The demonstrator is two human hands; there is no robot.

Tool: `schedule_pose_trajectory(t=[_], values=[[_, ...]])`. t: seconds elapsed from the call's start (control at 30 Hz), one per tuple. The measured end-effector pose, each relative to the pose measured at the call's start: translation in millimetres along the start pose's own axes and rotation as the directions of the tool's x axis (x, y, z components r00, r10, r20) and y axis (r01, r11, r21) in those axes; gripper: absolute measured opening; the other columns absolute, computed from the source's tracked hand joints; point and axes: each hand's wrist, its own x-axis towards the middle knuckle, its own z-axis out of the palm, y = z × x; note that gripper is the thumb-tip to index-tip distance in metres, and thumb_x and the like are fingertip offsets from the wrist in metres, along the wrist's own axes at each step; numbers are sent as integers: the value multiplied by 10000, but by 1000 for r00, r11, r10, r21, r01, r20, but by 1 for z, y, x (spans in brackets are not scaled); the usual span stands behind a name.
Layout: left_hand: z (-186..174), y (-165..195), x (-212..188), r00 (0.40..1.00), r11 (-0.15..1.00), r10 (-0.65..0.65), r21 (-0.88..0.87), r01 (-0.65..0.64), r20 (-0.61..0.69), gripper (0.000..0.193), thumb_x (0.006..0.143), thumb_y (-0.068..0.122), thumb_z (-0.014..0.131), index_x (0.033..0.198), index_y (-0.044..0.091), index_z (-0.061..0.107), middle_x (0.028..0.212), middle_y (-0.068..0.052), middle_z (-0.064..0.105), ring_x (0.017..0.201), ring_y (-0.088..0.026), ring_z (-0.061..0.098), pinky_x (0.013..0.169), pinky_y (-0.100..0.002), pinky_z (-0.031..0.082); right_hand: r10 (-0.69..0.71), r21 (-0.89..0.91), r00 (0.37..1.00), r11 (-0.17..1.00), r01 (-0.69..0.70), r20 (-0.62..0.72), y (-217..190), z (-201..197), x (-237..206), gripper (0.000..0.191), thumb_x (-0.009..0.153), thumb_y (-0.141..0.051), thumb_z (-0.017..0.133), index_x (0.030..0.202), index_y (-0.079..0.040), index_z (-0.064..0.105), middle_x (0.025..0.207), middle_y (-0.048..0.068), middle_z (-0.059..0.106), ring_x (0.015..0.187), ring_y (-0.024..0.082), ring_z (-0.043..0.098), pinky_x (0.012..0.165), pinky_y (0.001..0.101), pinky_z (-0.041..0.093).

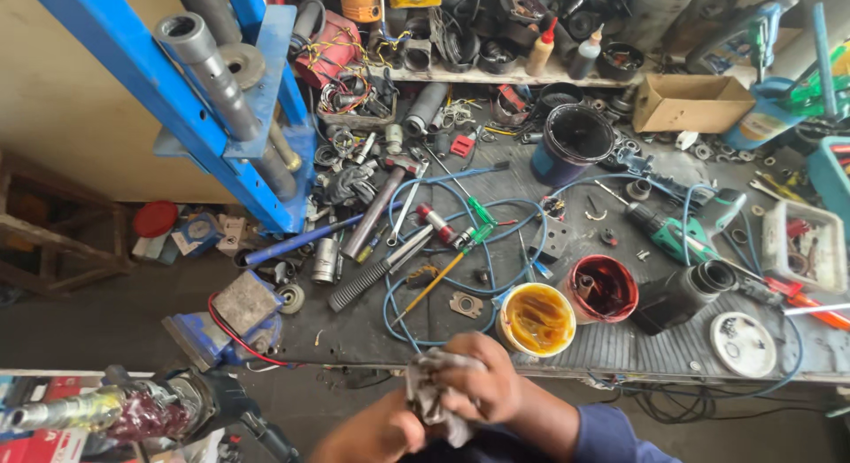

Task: The person cleans a cylindrical metal part with a cloth, applies a yellowish paste from a container, and then uses a screwdriver to tighten a screw on the part. The person handles the part and tools directly with their hands.

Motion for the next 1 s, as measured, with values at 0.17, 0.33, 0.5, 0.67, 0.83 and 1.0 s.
schedule_pose_trajectory(t=[0.17, 0.33, 0.5, 0.67, 0.83, 1.0], values=[[-11, 23, 10, 970, 307, -165, 925, 222, -179, 616, 839, 522, 838, 1155, 42, 615, 1079, -208, 702, 960, -378, 699, 817, -476, 557, 676, 175, 737, 729, -662, -25, 15, 33, 15, 481, 1180, -340, 534, 813, -29, 528, 725, 73, 472, 661, 231, 482, 678, 364, 448], [-17, -20, 21, 754, -110, -204, 780, 616, -625, 300, 819, 242, 732, 1047, 56, 672, 898, -160, 713, 880, -361, 739, 760, -477, 612, 930, 901, -15, -361, -243, 368, 1, 47, 52, 380, 979, -464, 517, 962, -106, 643, 841, 37, 619, 731, 184, 574, 680, 347, 488], [-15, -70, 35, 518, 137, -175, 500, 855, -837, 196, 910, 246, 645, 945, 98, 769, 919, -173, 733, 906, -384, 730, 832, -511, 587, 982, 841, 109, -74, -535, 156, -31, 55, 69, 176, 977, -212, 561, 1143, -186, 613, 999, 2, 682, 911, 106, 629, 795, 261, 533], [2, -54, 37, 894, 317, -158, 836, 447, -419, 272, 828, 222, 703, 1036, 47, 708, 924, -214, 719, 869, -409, 705, 789, -518, 560, 956, 889, 282, 60, -453, 79, -22, 28, 56, 328, 1078, -309, 526, 1117, -2, 636, 896, 64, 707, 773, 148, 667, 709, 292, 531], [12, -17, 47, 978, 856, -192, 472, 210, -86, 382, 835, 180, 756, 1136, -29, 650, 841, -170, 659, 719, -252, 647, 676, -385, 513, 707, 980, 705, -174, 92, 59, -21, -2, 36, 398, 1121, -431, 519, 1123, -37, 577, 728, 79, 584, 546, 188, 612, 549, 331, 539], [15, 5, 43, 937, 891, -125, 377, 251, -327, 447, 843, 304, 753, 1247, 127, 682, 746, -46, 628, 654, -119, 566, 596, -241, 450, 595, 989, 797, -24, 144, -101, -22, -36, 54, 597, 998, -441, 584, 1412, -14, 531, 808, 47, 554, 756, 217, 667, 807, 397, 556]])
